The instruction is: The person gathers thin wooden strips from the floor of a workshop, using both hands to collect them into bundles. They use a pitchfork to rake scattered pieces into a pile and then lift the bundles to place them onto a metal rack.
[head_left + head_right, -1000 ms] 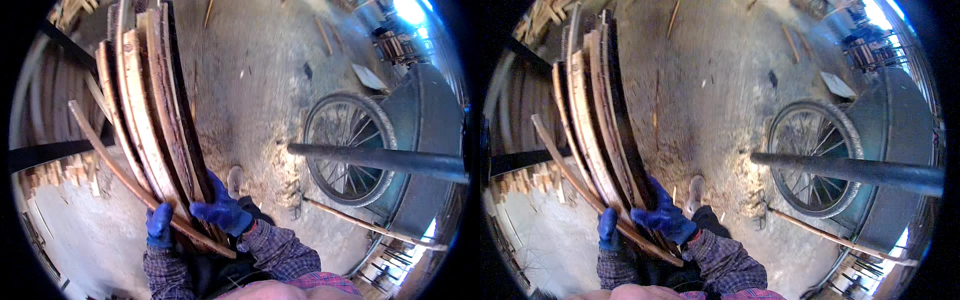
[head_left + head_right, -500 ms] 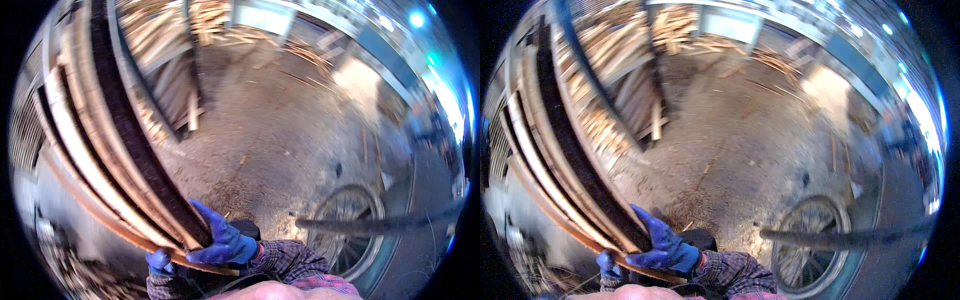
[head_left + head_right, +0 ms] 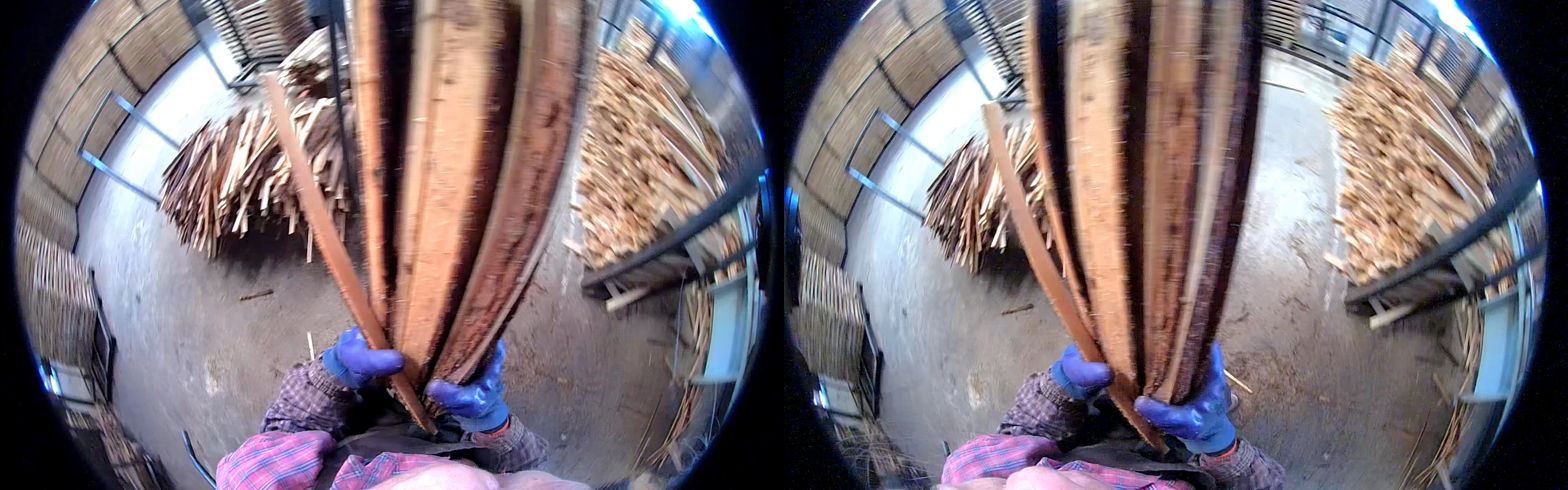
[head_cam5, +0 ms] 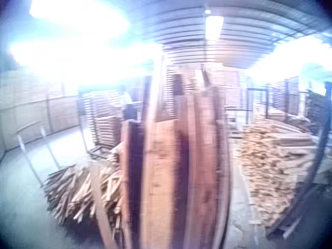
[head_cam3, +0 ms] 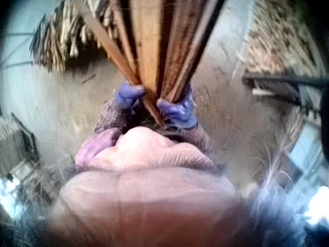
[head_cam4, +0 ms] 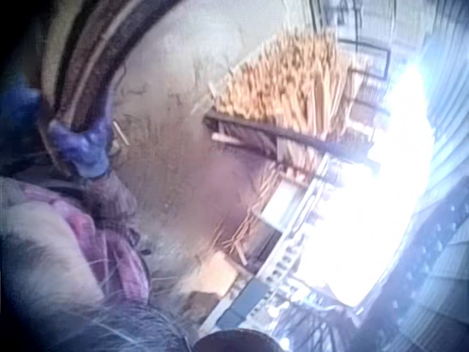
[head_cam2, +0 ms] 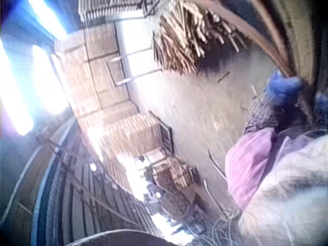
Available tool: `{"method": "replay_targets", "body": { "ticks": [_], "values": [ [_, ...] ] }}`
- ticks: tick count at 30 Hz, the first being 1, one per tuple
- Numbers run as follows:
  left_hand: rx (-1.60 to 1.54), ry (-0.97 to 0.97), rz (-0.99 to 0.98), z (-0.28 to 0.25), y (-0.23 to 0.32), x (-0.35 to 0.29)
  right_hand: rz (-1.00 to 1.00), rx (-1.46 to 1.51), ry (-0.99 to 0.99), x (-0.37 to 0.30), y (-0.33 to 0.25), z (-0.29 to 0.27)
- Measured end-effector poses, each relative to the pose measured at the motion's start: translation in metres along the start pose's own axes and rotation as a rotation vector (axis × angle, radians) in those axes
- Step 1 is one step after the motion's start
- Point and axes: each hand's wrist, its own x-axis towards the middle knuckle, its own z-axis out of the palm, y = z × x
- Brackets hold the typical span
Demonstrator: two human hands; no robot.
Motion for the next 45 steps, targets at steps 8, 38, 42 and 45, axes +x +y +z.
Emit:
{"method": "replay_targets", "body": {
  "ticks": [8, 38, 42, 45],
  "values": [
    [-0.226, 0.655, 0.641, -0.189, 0.079, -0.131, 0.265, 0.045, -0.709, 0.129, 0.110, 0.244],
    [-0.172, 1.051, 0.829, -0.440, 0.241, -0.201, 0.588, -0.057, -1.399, 0.324, 0.266, 0.592],
    [-0.161, 1.132, 0.765, -0.474, 0.277, -0.202, 0.633, 0.000, -1.286, 0.334, 0.294, 0.609],
    [-0.138, 1.118, 0.721, -0.505, 0.297, -0.187, 0.532, -0.014, -1.111, 0.352, 0.299, 0.604]
  ]
}}
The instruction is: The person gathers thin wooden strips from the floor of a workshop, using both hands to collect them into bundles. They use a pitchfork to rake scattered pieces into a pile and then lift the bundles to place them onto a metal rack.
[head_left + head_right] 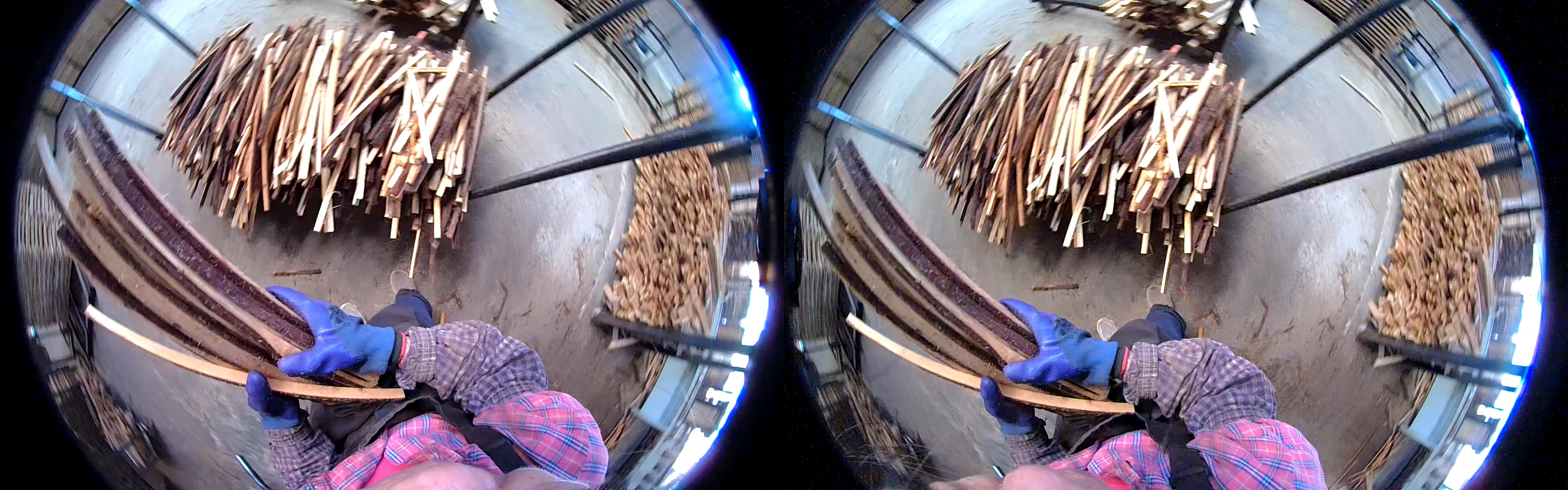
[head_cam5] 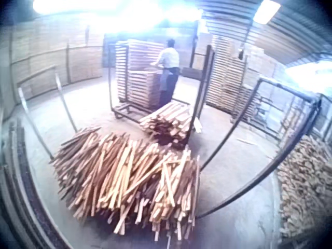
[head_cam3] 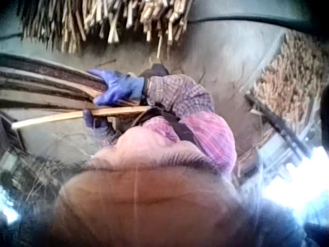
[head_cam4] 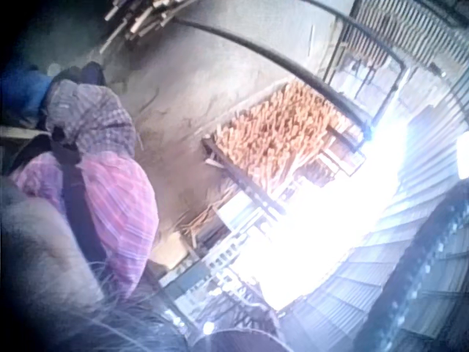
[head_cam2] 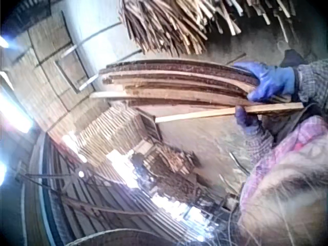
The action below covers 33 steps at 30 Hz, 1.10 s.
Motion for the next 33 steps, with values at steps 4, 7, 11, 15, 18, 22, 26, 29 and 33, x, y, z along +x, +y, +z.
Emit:
{"method": "replay_targets", "body": {
  "ticks": [4, 7, 11, 15, 18, 22, 26, 29, 33],
  "values": [
    [0.121, -0.099, -0.139, 0.049, -0.012, 0.073, -0.167, 0.040, 0.239, -0.003, -0.024, -0.056],
    [0.235, -0.202, -0.275, 0.121, -0.034, 0.137, -0.171, 0.064, 0.466, -0.012, -0.062, -0.118],
    [0.195, -0.389, -0.444, 0.293, -0.081, 0.198, -0.258, 0.104, 0.877, -0.027, -0.087, -0.229],
    [0.330, -0.589, -0.425, 0.390, -0.191, 0.273, -0.336, 0.149, 1.035, -0.033, -0.079, -0.369],
    [0.341, -0.695, -0.358, 0.442, -0.289, 0.331, -0.211, -0.038, 1.294, -0.023, -0.023, -0.489],
    [1.631, -0.499, 0.589, 0.476, -0.401, 0.347, 0.440, -0.573, 1.593, -0.028, 0.045, -0.595],
    [1.590, -0.555, 0.496, 0.478, -0.423, 0.345, 0.333, -0.439, 1.549, -0.041, 0.069, -0.606],
    [1.613, -0.561, 0.530, 0.474, -0.419, 0.353, 0.411, -0.474, 1.521, -0.033, 0.054, -0.603],
    [1.575, -0.661, 0.443, 0.478, -0.409, 0.356, 0.079, -0.191, 1.515, -0.047, 0.036, -0.604]
  ]
}}
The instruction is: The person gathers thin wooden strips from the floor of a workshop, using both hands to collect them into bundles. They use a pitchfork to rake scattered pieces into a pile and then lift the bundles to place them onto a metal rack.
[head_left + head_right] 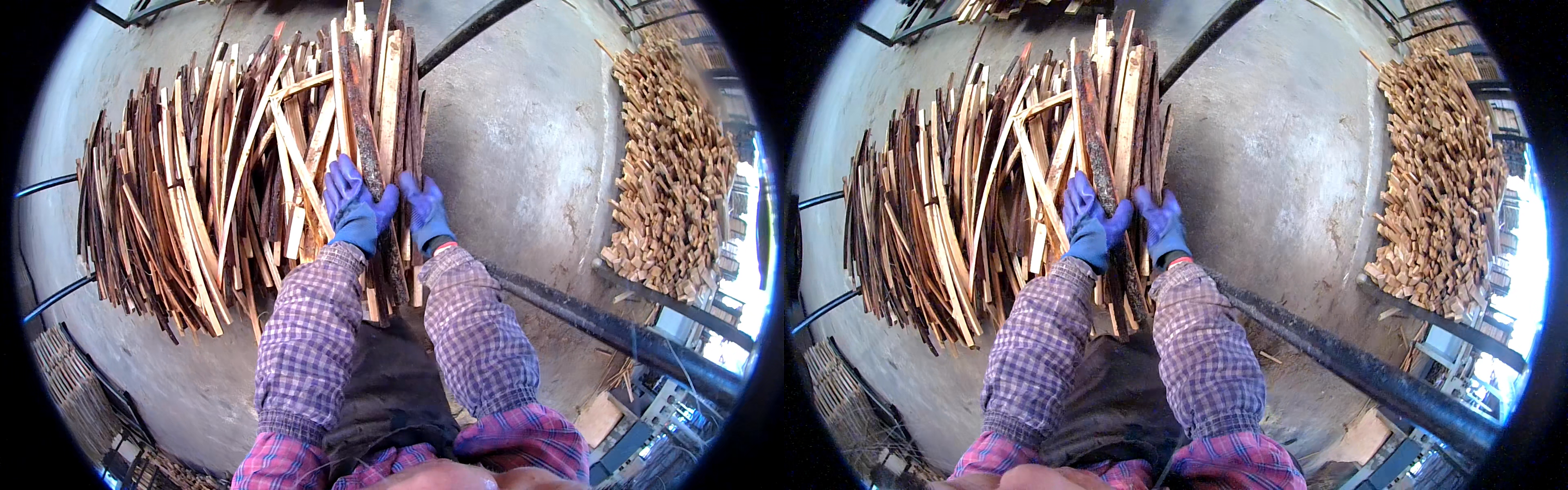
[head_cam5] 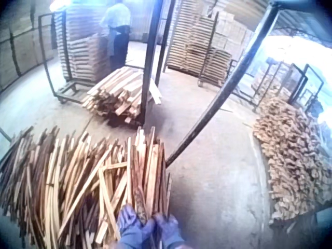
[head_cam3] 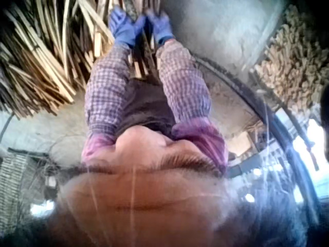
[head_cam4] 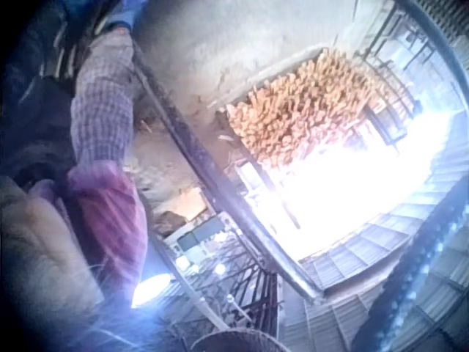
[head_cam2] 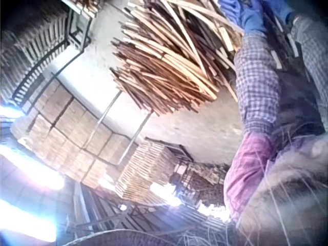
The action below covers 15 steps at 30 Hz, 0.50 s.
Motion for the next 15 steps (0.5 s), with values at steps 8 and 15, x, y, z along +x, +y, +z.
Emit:
{"method": "replay_targets", "body": {
  "ticks": [8, 15],
  "values": [
    [-0.177, 0.146, 0.129, 0.005, -0.020, -0.012, 0.164, 0.286, -0.027, 0.016, 0.019, 0.001],
    [-0.367, 0.200, 0.055, 0.013, -0.025, -0.016, -0.066, 0.345, -0.043, 0.002, 0.023, 0.016]
  ]
}}
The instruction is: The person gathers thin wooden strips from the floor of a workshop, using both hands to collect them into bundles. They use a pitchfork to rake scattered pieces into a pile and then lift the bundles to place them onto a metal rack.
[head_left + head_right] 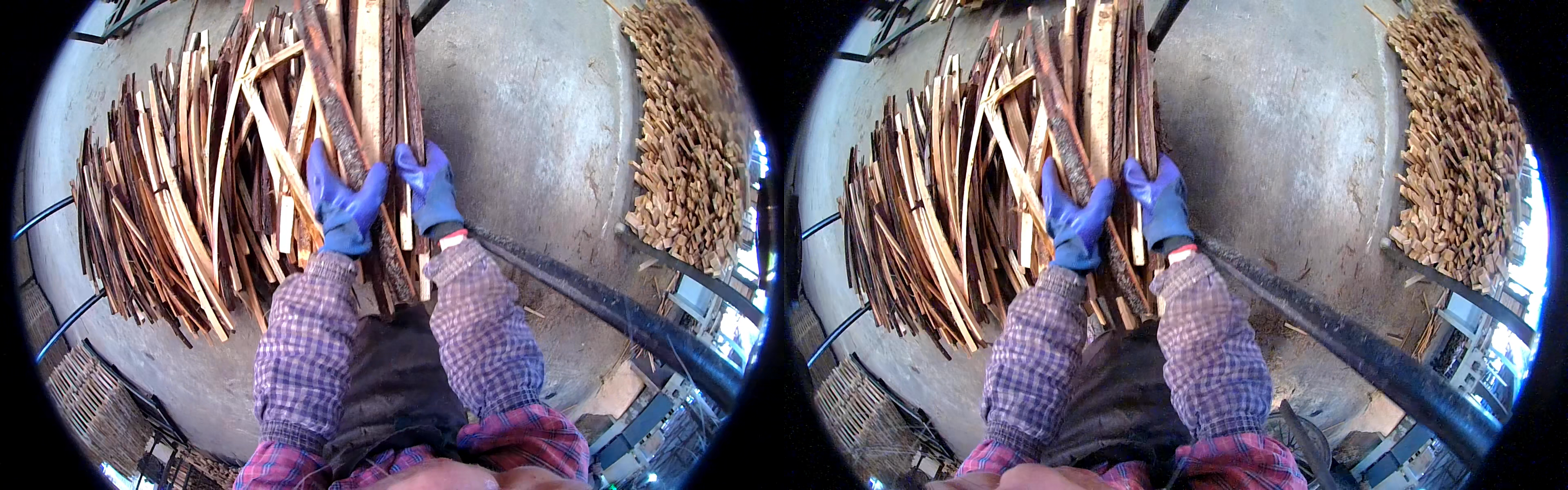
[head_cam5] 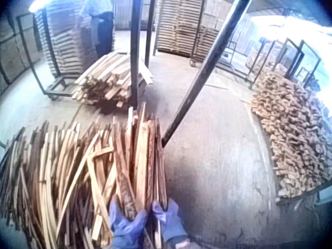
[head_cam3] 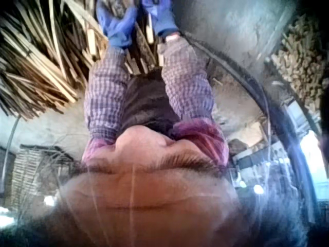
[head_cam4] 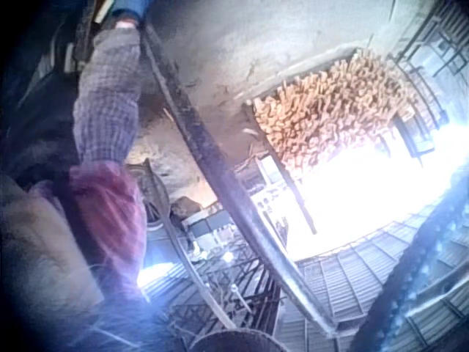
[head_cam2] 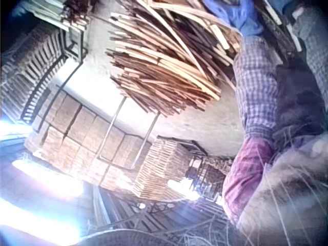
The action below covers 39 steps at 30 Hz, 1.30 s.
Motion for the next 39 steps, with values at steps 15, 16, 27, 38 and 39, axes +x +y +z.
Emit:
{"method": "replay_targets", "body": {
  "ticks": [15, 16, 27, 38, 39],
  "values": [
    [0.345, -0.027, 0.122, 0.025, 0.016, 0.007, 0.047, -0.046, 0.142, 0.041, -0.001, 0.000],
    [0.366, -0.047, 0.115, 0.023, 0.021, 0.009, -0.068, -0.269, 0.127, 0.040, -0.002, -0.004],
    [-0.030, -0.285, -0.014, -0.042, 0.001, 0.007, -0.225, -1.109, 0.295, -0.056, -0.022, -0.004],
    [-0.019, -0.563, 0.219, -0.214, -0.004, -0.164, -0.122, -1.028, 0.407, -0.340, 0.049, -0.046],
    [-0.015, -0.588, 0.207, -0.234, -0.020, -0.180, 0.118, -1.047, 0.346, -0.372, 0.051, -0.050]
  ]
}}
